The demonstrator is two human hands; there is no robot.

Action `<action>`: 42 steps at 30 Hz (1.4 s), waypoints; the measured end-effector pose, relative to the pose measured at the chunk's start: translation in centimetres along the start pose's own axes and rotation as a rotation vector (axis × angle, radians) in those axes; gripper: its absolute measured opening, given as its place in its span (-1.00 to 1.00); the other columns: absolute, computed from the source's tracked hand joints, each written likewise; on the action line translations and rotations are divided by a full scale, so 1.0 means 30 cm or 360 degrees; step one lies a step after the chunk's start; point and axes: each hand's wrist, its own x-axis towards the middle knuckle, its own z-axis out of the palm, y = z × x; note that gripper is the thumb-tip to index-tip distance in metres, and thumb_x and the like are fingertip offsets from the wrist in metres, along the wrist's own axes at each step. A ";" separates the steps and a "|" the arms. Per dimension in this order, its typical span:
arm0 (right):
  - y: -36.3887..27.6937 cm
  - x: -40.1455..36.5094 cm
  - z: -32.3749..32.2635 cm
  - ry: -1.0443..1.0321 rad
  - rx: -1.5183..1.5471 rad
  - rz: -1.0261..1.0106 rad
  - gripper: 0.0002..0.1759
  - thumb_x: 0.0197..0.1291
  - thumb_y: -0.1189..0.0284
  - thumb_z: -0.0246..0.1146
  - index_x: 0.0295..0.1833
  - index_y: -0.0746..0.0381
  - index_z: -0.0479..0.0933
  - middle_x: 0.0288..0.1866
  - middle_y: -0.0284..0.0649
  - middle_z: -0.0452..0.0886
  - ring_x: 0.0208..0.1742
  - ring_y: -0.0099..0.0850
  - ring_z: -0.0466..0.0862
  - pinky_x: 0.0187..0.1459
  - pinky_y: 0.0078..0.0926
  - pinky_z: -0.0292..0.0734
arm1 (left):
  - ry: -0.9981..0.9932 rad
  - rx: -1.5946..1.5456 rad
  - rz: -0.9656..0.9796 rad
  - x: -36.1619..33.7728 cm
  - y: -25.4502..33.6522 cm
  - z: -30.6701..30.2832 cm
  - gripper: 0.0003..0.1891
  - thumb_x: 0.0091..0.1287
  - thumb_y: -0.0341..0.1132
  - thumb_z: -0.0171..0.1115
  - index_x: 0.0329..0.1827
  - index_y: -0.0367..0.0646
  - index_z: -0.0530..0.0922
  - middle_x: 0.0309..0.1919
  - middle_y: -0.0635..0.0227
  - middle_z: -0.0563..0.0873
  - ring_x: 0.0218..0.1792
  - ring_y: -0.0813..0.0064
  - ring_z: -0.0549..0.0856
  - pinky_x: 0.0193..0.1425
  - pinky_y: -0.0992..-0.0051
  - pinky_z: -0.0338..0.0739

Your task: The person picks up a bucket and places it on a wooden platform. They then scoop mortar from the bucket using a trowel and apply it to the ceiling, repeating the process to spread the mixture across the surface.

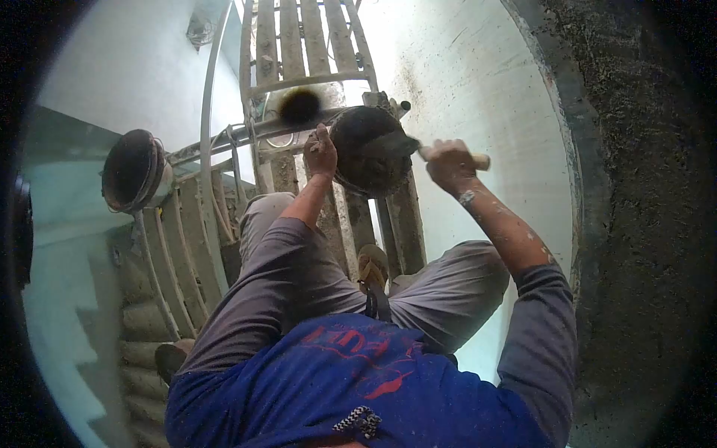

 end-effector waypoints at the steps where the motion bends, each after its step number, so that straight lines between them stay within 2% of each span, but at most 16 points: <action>1: 0.012 -0.013 -0.016 -0.0151 -0.0012 0.0164 -0.89 0.00 0.45 0.11 -0.47 0.17 0.54 -0.52 -0.20 0.58 -0.43 -0.29 0.65 -0.39 -0.32 0.50 | 0.0011 -0.0015 0.0013 0.000 -0.011 0.005 -0.58 0.43 -0.13 -0.01 -0.54 -0.25 0.44 -0.67 0.33 0.45 -0.58 0.54 0.41 -0.44 0.48 0.30; 5: 0.009 -0.020 0.172 -0.0920 0.0174 0.0609 -0.77 0.09 0.39 0.06 -0.26 0.17 0.62 -0.22 -0.03 0.66 -0.17 -0.20 0.69 -0.17 -0.22 0.59 | 0.0009 0.0032 -0.0065 -0.004 -0.009 0.013 -0.58 0.42 -0.13 -0.02 -0.54 -0.26 0.45 -0.65 0.27 0.51 -0.57 0.50 0.46 -0.43 0.46 0.31; 12: -0.185 0.015 0.169 -0.0942 0.0896 0.0524 -0.68 0.01 0.19 0.21 -0.23 0.20 0.59 -0.25 -0.05 0.64 -0.15 -0.09 0.64 -0.09 -0.19 0.53 | 0.0056 -0.0175 -0.0158 -0.019 0.007 0.018 -0.49 0.40 0.02 -0.03 -0.55 -0.24 0.47 -0.66 0.27 0.44 -0.53 0.48 0.41 -0.38 0.37 0.29; 15: -0.168 -0.004 0.185 -0.0840 0.1084 0.0550 -0.66 -0.02 0.16 0.23 -0.23 0.18 0.58 -0.27 -0.04 0.64 -0.17 -0.09 0.64 -0.13 -0.19 0.52 | 0.0020 -0.0116 -0.0022 -0.007 0.021 0.004 -0.50 0.41 0.02 -0.04 -0.54 -0.24 0.47 -0.64 0.32 0.47 -0.51 0.52 0.42 -0.36 0.38 0.30; 18: -0.133 -0.034 0.155 -0.0799 0.1228 0.0651 -0.66 -0.04 0.15 0.24 -0.22 0.14 0.58 -0.26 -0.08 0.65 -0.22 -0.11 0.65 -0.16 -0.22 0.54 | 0.0021 -0.0079 -0.0264 -0.009 0.014 0.008 -0.54 0.39 0.03 -0.02 -0.47 -0.19 0.52 -0.60 0.35 0.50 -0.47 0.51 0.48 -0.31 0.42 0.33; 21: -0.095 -0.034 0.099 -0.0655 0.1000 0.0634 -0.70 -0.03 0.16 0.25 -0.27 0.14 0.57 -0.32 -0.14 0.64 -0.29 -0.18 0.65 -0.22 -0.26 0.54 | 0.0184 0.0066 -0.0003 0.008 -0.086 0.065 -0.55 0.39 -0.03 -0.01 -0.47 -0.26 0.54 -0.58 0.24 0.61 -0.49 0.43 0.52 -0.32 0.41 0.37; 22: -0.093 -0.044 0.128 -0.0265 0.0800 0.0419 -0.76 0.01 0.20 0.24 -0.34 0.14 0.54 -0.42 -0.17 0.60 -0.36 -0.21 0.64 -0.29 -0.26 0.53 | 0.0136 0.0054 -0.0077 0.006 -0.099 0.060 -0.55 0.39 -0.01 -0.02 -0.44 -0.24 0.54 -0.56 0.25 0.61 -0.47 0.41 0.53 -0.29 0.40 0.37; 25: -0.096 -0.014 0.074 -0.0108 0.0241 0.0327 -0.79 0.06 0.23 0.22 -0.36 0.14 0.51 -0.48 -0.16 0.55 -0.39 -0.19 0.62 -0.33 -0.22 0.51 | -0.0139 -0.0002 -0.0573 0.025 -0.038 0.016 -0.59 0.39 0.04 -0.03 -0.37 -0.12 0.54 -0.48 0.38 0.60 -0.35 0.44 0.55 -0.20 0.45 0.37; 29: -0.039 -0.022 0.038 -0.0285 0.0759 0.0585 -0.79 0.10 0.25 0.18 -0.27 0.16 0.50 -0.42 -0.10 0.58 -0.34 -0.12 0.63 -0.31 -0.16 0.51 | 0.0022 -0.0263 -0.0575 0.020 0.025 -0.003 -0.58 0.36 0.04 0.03 -0.43 -0.15 0.51 -0.52 0.35 0.58 -0.41 0.43 0.52 -0.25 0.44 0.37; 30: -0.026 -0.012 0.046 -0.0526 0.0888 0.0632 -0.74 0.14 0.22 0.14 -0.22 0.18 0.49 -0.34 -0.06 0.62 -0.29 -0.06 0.64 -0.27 -0.14 0.51 | -0.0021 -0.0215 -0.0587 0.020 0.021 -0.002 -0.59 0.37 0.04 0.02 -0.42 -0.15 0.51 -0.50 0.35 0.58 -0.40 0.44 0.52 -0.24 0.44 0.37; 32: -0.058 0.003 0.095 -0.0760 0.0852 0.0561 -0.71 0.15 0.19 0.11 -0.18 0.18 0.49 -0.31 -0.05 0.63 -0.26 -0.03 0.64 -0.25 -0.14 0.52 | -0.0117 -0.0121 -0.0606 0.023 0.014 -0.003 -0.59 0.39 0.02 -0.01 -0.41 -0.14 0.51 -0.46 0.36 0.59 -0.39 0.45 0.52 -0.23 0.45 0.37; 35: -0.115 0.008 0.227 -0.0958 0.0634 0.0496 -0.71 0.16 0.22 0.06 -0.18 0.16 0.57 -0.32 -0.07 0.66 -0.23 -0.08 0.67 -0.19 -0.19 0.57 | 0.0003 -0.0229 -0.0318 0.020 -0.108 0.067 -0.57 0.41 -0.01 -0.04 -0.46 -0.16 0.51 -0.48 0.36 0.58 -0.42 0.45 0.52 -0.24 0.45 0.37; 37: -0.094 0.059 0.234 -0.1065 0.0359 0.0444 -0.73 0.13 0.27 0.06 -0.19 0.15 0.60 -0.31 -0.08 0.67 -0.21 -0.13 0.68 -0.17 -0.21 0.58 | 0.0064 -0.0175 -0.0166 0.016 -0.071 0.079 -0.57 0.40 -0.07 -0.02 -0.51 -0.22 0.51 -0.61 0.32 0.55 -0.52 0.51 0.49 -0.34 0.45 0.37; 38: -0.063 0.066 0.225 -0.1044 0.0272 0.0427 -0.76 0.11 0.36 0.06 -0.22 0.15 0.61 -0.29 -0.08 0.67 -0.22 -0.19 0.70 -0.16 -0.25 0.59 | 0.0087 -0.0143 -0.0089 0.013 -0.058 0.076 -0.57 0.40 -0.11 -0.01 -0.53 -0.26 0.50 -0.67 0.30 0.53 -0.56 0.54 0.48 -0.39 0.45 0.37; 39: -0.034 0.089 0.166 -0.1080 0.0234 0.0381 -0.75 0.08 0.32 0.09 -0.19 0.17 0.59 -0.30 -0.07 0.66 -0.21 -0.17 0.68 -0.17 -0.21 0.57 | 0.0085 -0.0106 -0.0124 0.020 -0.031 0.064 -0.57 0.40 -0.11 -0.01 -0.54 -0.26 0.51 -0.66 0.27 0.54 -0.56 0.51 0.50 -0.40 0.44 0.37; 42: 0.037 0.069 0.081 -0.0691 0.0003 0.0397 -0.81 0.11 0.44 0.06 -0.27 0.12 0.60 -0.35 -0.09 0.66 -0.27 -0.21 0.70 -0.21 -0.25 0.59 | 0.0108 -0.0112 -0.0204 -0.003 0.008 0.051 -0.56 0.39 -0.11 -0.01 -0.55 -0.28 0.51 -0.64 0.17 0.58 -0.57 0.40 0.56 -0.42 0.39 0.38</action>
